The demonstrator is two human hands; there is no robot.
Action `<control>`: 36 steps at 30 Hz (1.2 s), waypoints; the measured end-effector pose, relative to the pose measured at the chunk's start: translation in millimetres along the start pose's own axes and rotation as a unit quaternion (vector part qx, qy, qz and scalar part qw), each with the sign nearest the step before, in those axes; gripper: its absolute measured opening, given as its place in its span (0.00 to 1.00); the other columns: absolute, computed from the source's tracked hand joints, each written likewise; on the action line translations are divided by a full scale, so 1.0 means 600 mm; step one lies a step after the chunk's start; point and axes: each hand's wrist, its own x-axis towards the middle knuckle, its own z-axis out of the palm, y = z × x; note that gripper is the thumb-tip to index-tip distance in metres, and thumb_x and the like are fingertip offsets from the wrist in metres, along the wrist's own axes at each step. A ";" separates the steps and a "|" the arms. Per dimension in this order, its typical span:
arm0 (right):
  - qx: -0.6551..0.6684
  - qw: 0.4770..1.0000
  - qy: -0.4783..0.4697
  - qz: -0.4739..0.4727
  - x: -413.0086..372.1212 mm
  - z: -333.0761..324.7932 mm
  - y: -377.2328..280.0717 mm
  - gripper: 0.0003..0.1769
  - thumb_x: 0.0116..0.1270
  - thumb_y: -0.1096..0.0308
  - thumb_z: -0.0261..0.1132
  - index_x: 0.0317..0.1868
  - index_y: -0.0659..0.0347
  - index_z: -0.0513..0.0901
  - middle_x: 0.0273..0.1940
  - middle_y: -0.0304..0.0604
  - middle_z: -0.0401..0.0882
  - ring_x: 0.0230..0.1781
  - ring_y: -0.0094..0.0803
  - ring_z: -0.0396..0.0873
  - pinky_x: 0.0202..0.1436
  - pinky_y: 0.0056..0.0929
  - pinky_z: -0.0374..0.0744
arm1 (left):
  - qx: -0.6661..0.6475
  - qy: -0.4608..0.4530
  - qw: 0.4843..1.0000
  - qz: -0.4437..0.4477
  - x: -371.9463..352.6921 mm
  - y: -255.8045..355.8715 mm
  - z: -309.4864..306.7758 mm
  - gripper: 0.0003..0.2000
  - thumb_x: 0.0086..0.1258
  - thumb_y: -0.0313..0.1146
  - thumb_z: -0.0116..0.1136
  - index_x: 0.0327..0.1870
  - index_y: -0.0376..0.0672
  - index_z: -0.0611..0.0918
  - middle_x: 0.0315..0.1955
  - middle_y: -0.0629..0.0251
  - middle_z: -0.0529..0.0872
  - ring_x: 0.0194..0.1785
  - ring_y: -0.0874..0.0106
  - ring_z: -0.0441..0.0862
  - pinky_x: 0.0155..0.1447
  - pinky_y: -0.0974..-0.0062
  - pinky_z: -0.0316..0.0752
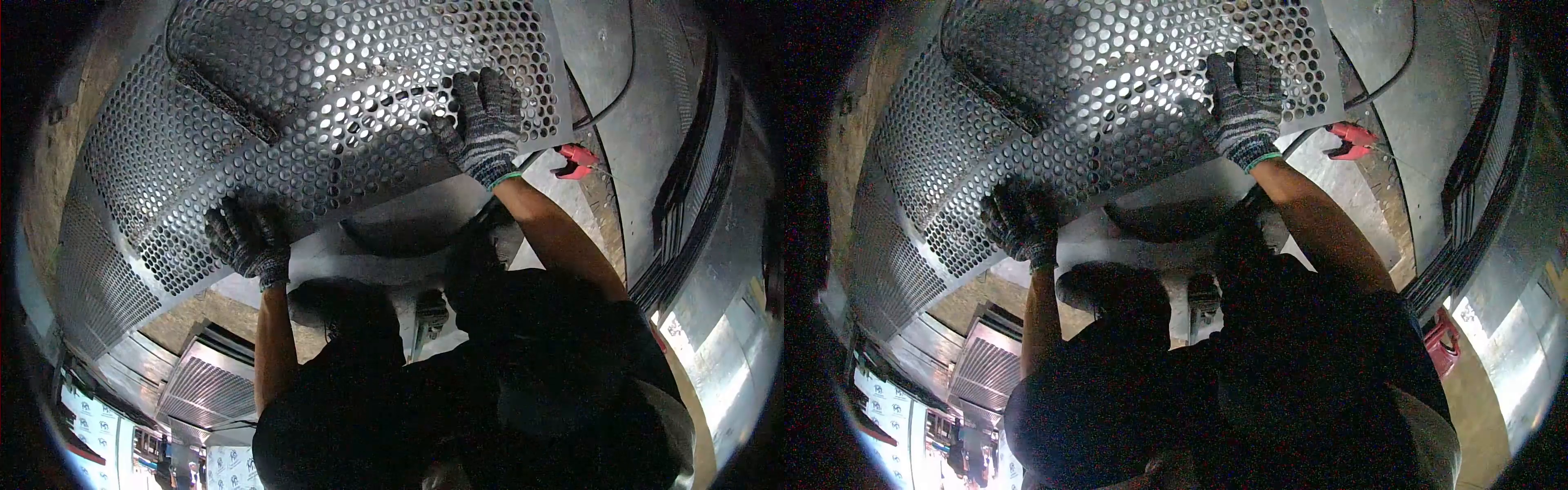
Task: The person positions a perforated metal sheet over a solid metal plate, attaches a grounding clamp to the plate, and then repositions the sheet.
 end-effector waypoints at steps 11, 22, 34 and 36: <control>0.027 0.999 -0.028 0.035 0.004 -0.011 -0.008 0.43 0.62 0.33 0.65 0.71 0.50 0.75 0.71 0.66 0.68 0.73 0.61 0.65 0.77 0.63 0.57 | -0.166 0.082 0.982 -0.037 -0.009 -0.024 0.049 0.31 0.69 0.53 0.64 0.70 0.48 0.79 0.72 0.46 0.74 0.74 0.44 0.69 0.78 0.43 0.57; 0.022 0.998 -0.044 0.030 0.004 -0.014 -0.006 0.45 0.67 0.30 0.59 0.74 0.51 0.73 0.74 0.66 0.65 0.76 0.59 0.63 0.78 0.64 0.55 | -0.106 0.020 0.994 -0.031 -0.002 -0.013 0.024 0.29 0.74 0.51 0.56 0.72 0.45 0.76 0.73 0.52 0.72 0.75 0.49 0.68 0.81 0.49 0.54; -0.007 0.998 -0.055 0.024 0.000 -0.003 -0.001 0.47 0.66 0.28 0.59 0.74 0.53 0.72 0.74 0.68 0.64 0.76 0.62 0.62 0.79 0.63 0.53 | -0.094 0.059 0.994 -0.007 0.007 -0.001 -0.004 0.31 0.69 0.52 0.65 0.72 0.51 0.78 0.72 0.46 0.73 0.75 0.42 0.67 0.76 0.42 0.58; -0.007 0.998 -0.051 0.021 0.001 -0.007 -0.002 0.45 0.66 0.31 0.61 0.74 0.53 0.72 0.74 0.66 0.65 0.75 0.62 0.62 0.79 0.62 0.55 | -0.103 0.063 0.993 -0.007 0.001 -0.004 -0.001 0.31 0.69 0.52 0.65 0.72 0.51 0.78 0.72 0.46 0.73 0.74 0.41 0.68 0.76 0.42 0.59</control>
